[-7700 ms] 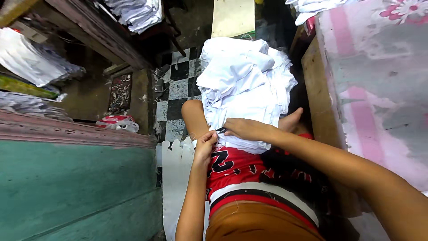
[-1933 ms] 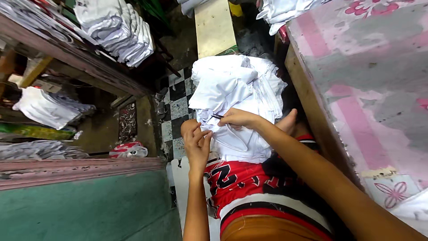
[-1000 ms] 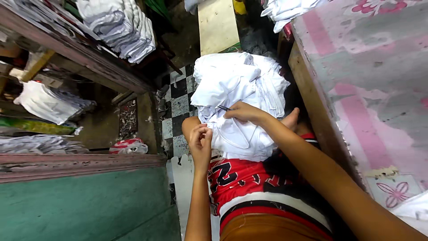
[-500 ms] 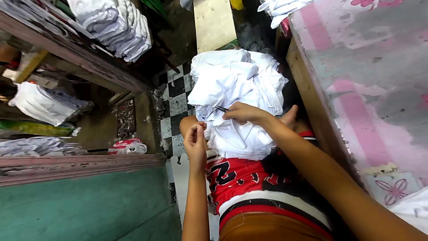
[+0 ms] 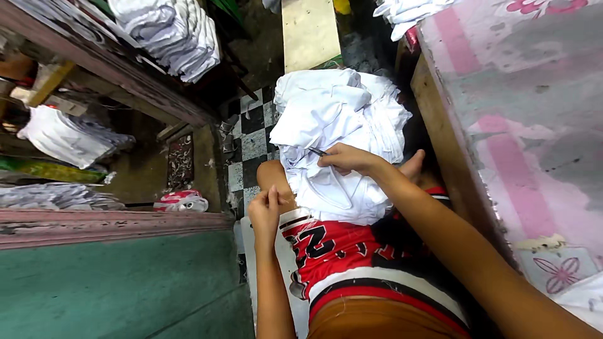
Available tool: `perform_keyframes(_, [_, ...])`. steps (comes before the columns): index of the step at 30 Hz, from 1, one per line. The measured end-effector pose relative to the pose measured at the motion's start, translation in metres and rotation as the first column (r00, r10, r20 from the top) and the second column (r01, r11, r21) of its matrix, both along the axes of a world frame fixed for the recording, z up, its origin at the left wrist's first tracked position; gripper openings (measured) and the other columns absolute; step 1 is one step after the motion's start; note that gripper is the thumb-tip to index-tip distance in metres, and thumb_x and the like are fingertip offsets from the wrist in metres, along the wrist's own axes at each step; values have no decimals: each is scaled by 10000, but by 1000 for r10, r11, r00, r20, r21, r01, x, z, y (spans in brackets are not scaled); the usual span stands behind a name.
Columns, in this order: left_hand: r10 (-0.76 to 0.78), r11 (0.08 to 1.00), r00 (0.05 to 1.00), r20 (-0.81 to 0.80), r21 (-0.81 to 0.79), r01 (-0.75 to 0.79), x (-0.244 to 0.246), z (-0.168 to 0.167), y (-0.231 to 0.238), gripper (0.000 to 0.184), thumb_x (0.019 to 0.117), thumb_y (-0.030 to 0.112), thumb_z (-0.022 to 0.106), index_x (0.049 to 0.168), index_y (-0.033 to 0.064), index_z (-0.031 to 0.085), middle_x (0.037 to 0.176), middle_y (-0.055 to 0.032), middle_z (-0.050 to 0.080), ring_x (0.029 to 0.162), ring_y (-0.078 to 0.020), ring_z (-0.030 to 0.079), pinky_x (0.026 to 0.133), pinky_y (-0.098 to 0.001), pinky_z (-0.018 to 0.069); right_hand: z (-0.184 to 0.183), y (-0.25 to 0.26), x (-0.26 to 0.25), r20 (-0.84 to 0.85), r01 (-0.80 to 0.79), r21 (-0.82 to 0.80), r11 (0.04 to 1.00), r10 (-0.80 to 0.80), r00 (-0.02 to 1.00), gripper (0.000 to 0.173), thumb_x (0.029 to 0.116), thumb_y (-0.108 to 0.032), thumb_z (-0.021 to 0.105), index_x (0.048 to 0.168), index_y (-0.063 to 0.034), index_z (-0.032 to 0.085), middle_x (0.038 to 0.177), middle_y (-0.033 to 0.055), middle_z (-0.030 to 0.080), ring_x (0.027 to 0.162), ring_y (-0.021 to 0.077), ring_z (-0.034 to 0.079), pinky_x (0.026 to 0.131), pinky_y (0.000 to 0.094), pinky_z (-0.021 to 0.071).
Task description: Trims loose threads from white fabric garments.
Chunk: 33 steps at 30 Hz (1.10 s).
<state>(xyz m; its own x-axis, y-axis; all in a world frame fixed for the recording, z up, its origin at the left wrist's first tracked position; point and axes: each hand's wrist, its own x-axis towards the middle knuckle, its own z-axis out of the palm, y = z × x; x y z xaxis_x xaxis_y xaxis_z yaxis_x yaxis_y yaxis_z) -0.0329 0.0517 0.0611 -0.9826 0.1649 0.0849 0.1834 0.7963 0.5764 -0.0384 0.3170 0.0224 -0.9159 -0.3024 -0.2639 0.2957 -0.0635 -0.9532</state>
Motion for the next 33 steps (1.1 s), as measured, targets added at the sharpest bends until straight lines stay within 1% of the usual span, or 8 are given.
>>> perform_keyframes(2, [-78,990,997,15,-114,79,3,-4,0,397,949,25,647,1324,-95,600,1342,-322,577,1252,-467,558,1058,-603,432,1,0,0,23,15,-10,1000,-14,1000,309,1063,-163,531,765,-83,532,518,-68,348,401,16,291,416,191,271])
perform_keyframes(3, [-140,986,990,-19,-96,137,5,-11,4,501,912,30,684,1378,-101,553,1429,-337,499,1300,-478,521,1067,-601,435,0,0,1,32,19,-16,1000,-19,999,313,1065,-165,522,761,-89,523,516,-71,339,401,17,288,417,190,271])
perform_keyframes(8, [-262,941,911,-318,124,314,17,-46,51,571,828,152,838,1284,-104,608,1131,-241,683,987,-296,695,823,-419,583,0,-5,1,37,19,-22,1000,-18,999,328,1059,-155,530,737,-98,508,512,-70,349,397,14,285,409,187,261])
perform_keyframes(12, [-296,935,819,-491,26,353,8,-54,58,226,877,54,759,1075,-55,745,895,-173,721,745,-225,713,686,-348,603,0,-4,2,-83,-33,59,998,38,996,229,1011,-167,636,827,-34,659,551,-63,456,414,-10,334,412,176,273])
perform_keyframes(17, [-379,915,784,-491,-74,396,13,-52,44,175,915,35,713,1066,-19,782,961,-175,764,842,-264,757,769,-383,610,-4,-7,2,-55,-49,117,992,56,997,326,1008,-203,661,721,-58,606,518,-59,426,401,4,317,409,195,247])
perform_keyframes(21, [-402,913,797,-450,-262,313,21,-42,40,147,921,104,717,1011,38,813,849,-142,761,736,-293,742,652,-452,580,-8,-15,0,-36,-53,217,975,62,997,365,994,-243,685,693,-57,598,524,-42,405,417,34,321,432,230,258])
perform_keyframes(28, [-464,869,775,-429,-389,305,35,-23,32,91,898,65,719,922,32,800,752,-145,699,737,-325,699,650,-450,557,-8,-33,-4,-90,-65,468,881,121,989,360,951,-274,725,731,-4,632,672,70,527,631,195,490,604,436,393])
perform_keyframes(33, [-536,787,824,-183,-463,409,32,-4,30,73,909,-13,704,942,-26,768,827,-205,656,896,-418,647,773,-523,542,1,-37,-3,-91,-99,504,858,166,982,346,963,-257,716,771,24,654,733,115,570,712,243,535,669,482,422])
